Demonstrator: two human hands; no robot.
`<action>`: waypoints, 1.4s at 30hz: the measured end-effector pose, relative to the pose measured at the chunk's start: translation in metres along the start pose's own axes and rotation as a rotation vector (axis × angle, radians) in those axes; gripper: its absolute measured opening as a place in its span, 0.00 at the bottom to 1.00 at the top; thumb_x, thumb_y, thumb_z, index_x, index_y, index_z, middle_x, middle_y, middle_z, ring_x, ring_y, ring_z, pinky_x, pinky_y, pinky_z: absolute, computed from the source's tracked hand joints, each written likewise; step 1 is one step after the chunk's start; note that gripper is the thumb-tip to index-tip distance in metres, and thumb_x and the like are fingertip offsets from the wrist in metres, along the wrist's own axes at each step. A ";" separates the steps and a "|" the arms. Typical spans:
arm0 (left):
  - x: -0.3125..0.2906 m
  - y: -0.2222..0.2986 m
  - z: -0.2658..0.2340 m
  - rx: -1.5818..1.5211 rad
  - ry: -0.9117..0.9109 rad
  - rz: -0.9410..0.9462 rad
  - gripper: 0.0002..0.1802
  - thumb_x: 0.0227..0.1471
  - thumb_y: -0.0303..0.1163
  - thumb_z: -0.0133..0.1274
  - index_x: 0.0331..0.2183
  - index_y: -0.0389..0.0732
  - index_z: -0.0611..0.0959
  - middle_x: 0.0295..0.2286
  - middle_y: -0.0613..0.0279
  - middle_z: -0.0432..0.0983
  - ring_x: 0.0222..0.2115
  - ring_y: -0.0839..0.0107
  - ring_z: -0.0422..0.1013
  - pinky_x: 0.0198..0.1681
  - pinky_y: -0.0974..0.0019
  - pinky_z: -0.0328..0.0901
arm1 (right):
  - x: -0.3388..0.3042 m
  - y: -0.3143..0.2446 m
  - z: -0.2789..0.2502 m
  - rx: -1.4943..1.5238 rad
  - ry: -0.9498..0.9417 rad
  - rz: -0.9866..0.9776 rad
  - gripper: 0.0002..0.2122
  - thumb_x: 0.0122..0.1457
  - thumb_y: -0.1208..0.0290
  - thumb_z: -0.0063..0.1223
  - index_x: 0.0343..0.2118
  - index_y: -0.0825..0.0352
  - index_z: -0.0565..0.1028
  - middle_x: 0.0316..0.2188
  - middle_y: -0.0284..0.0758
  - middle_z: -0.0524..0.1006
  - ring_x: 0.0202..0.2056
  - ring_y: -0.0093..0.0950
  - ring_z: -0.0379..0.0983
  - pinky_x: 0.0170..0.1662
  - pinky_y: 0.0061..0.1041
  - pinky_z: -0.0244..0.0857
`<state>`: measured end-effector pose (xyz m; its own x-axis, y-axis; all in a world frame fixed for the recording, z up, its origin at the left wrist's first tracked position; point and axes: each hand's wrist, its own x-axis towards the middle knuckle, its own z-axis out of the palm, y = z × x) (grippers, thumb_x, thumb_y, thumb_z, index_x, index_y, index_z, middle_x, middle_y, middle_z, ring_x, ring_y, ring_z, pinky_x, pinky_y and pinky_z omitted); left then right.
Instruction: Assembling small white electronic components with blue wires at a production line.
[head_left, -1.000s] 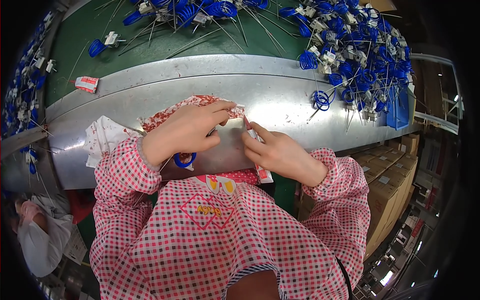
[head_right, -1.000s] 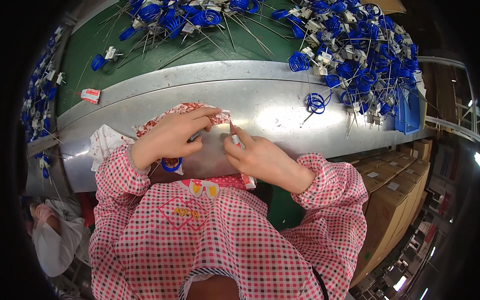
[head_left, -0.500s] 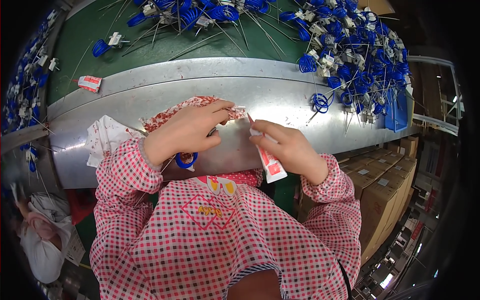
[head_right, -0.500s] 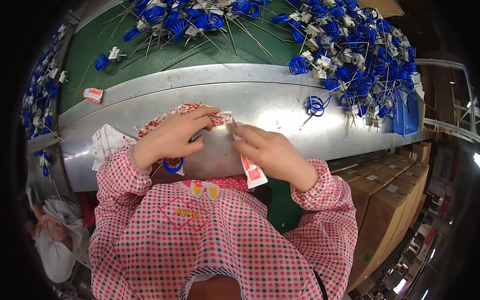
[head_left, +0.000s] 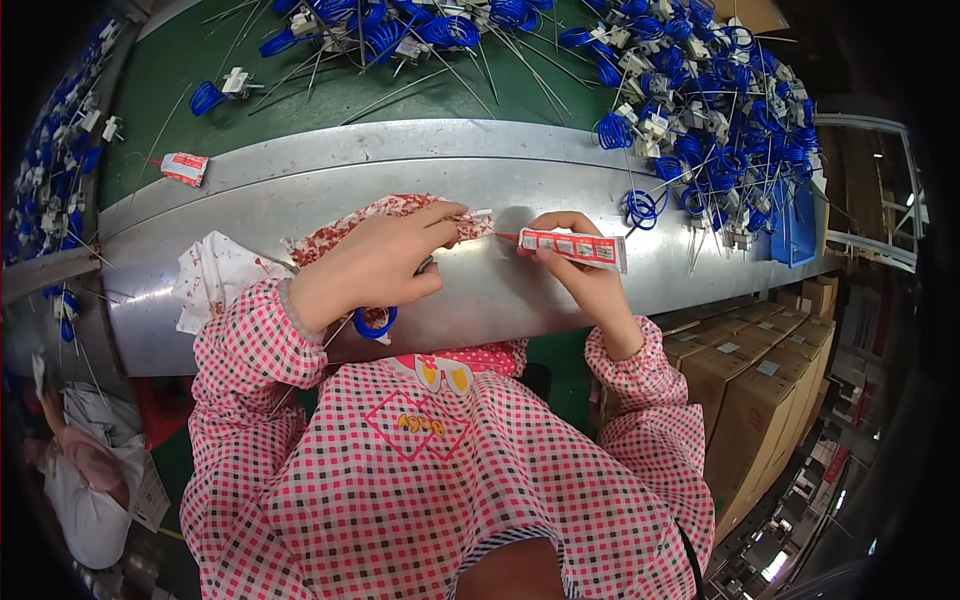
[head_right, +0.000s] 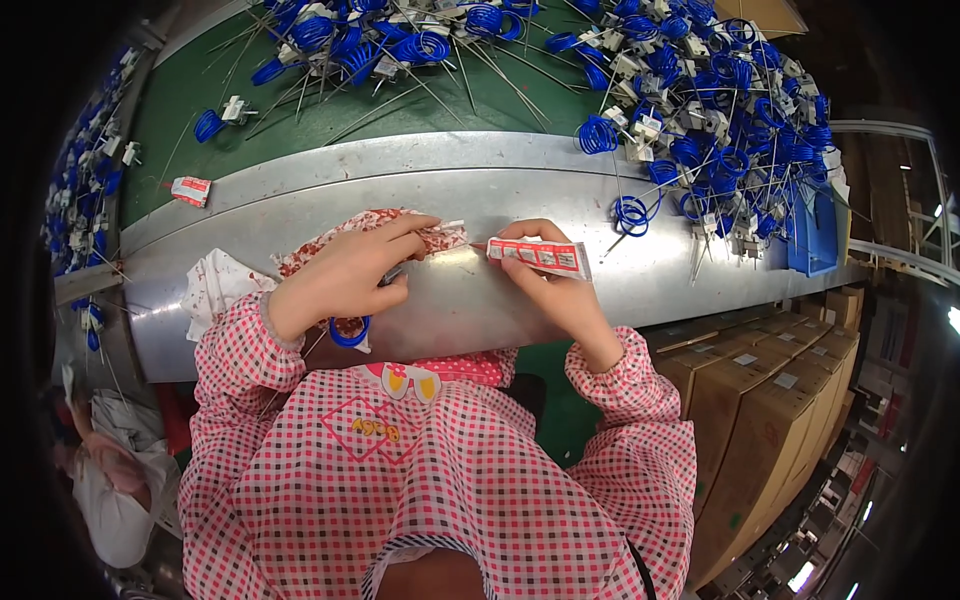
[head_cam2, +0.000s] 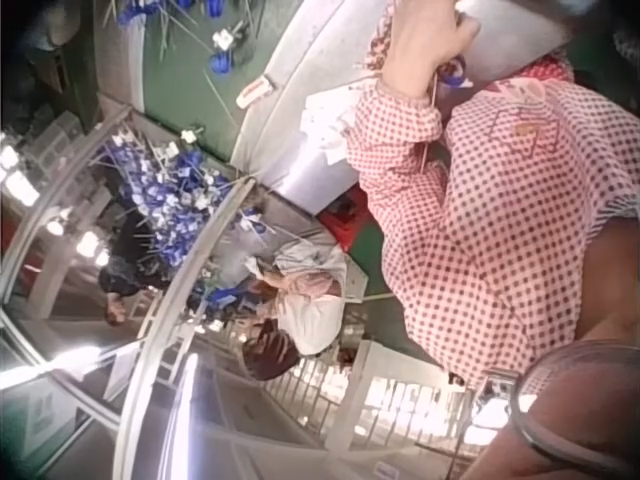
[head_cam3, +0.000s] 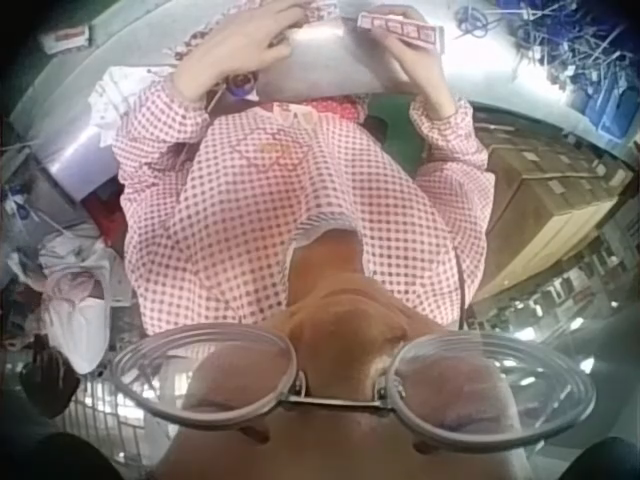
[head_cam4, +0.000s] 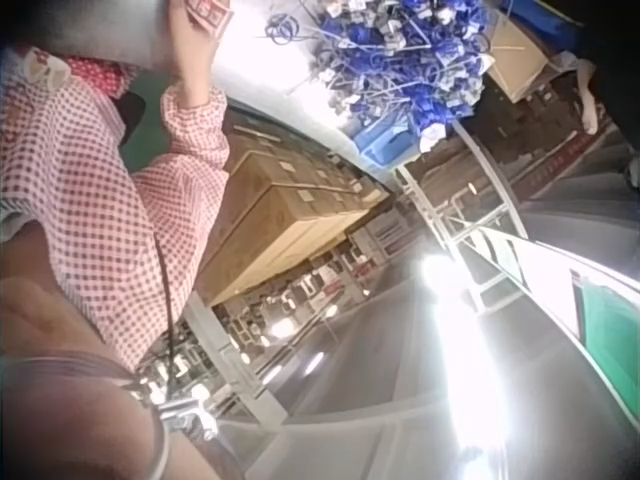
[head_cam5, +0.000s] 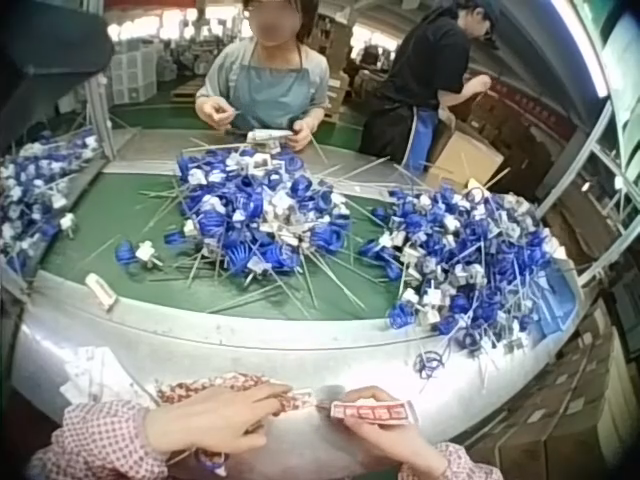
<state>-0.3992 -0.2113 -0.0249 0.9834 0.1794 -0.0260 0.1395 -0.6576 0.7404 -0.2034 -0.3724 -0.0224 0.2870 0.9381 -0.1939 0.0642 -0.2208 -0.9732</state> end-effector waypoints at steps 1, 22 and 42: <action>0.000 0.001 -0.002 -0.007 -0.021 -0.025 0.15 0.34 0.28 0.46 0.31 0.37 0.71 0.48 0.56 0.60 0.36 0.59 0.68 0.33 0.62 0.64 | 0.000 -0.001 0.000 0.000 -0.001 -0.001 0.10 0.50 0.80 0.46 0.37 0.71 0.65 0.35 0.36 0.70 0.36 0.23 0.69 0.40 0.18 0.62; -0.015 0.044 -0.011 -1.568 0.443 -0.243 0.21 0.56 0.45 0.31 0.36 0.37 0.68 0.35 0.53 0.66 0.20 0.80 0.64 0.19 0.78 0.60 | 0.031 -0.086 0.059 0.674 0.402 -0.574 0.11 0.54 0.61 0.41 0.31 0.64 0.60 0.20 0.40 0.66 0.10 0.22 0.55 0.11 0.17 0.51; 0.003 0.097 -0.026 -1.406 0.182 -0.432 0.40 0.48 0.64 0.21 0.18 0.37 0.73 0.09 0.69 0.62 0.05 0.85 0.48 0.07 0.81 0.43 | 0.011 -0.107 0.088 0.508 0.490 -1.063 0.14 0.56 0.60 0.33 0.32 0.68 0.64 0.12 0.33 0.63 0.05 0.19 0.48 0.06 0.17 0.44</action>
<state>-0.3860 -0.2554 0.0641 0.8537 0.3287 -0.4039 0.0820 0.6812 0.7275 -0.2909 -0.3151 0.0689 0.6471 0.3693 0.6670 0.1382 0.8035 -0.5790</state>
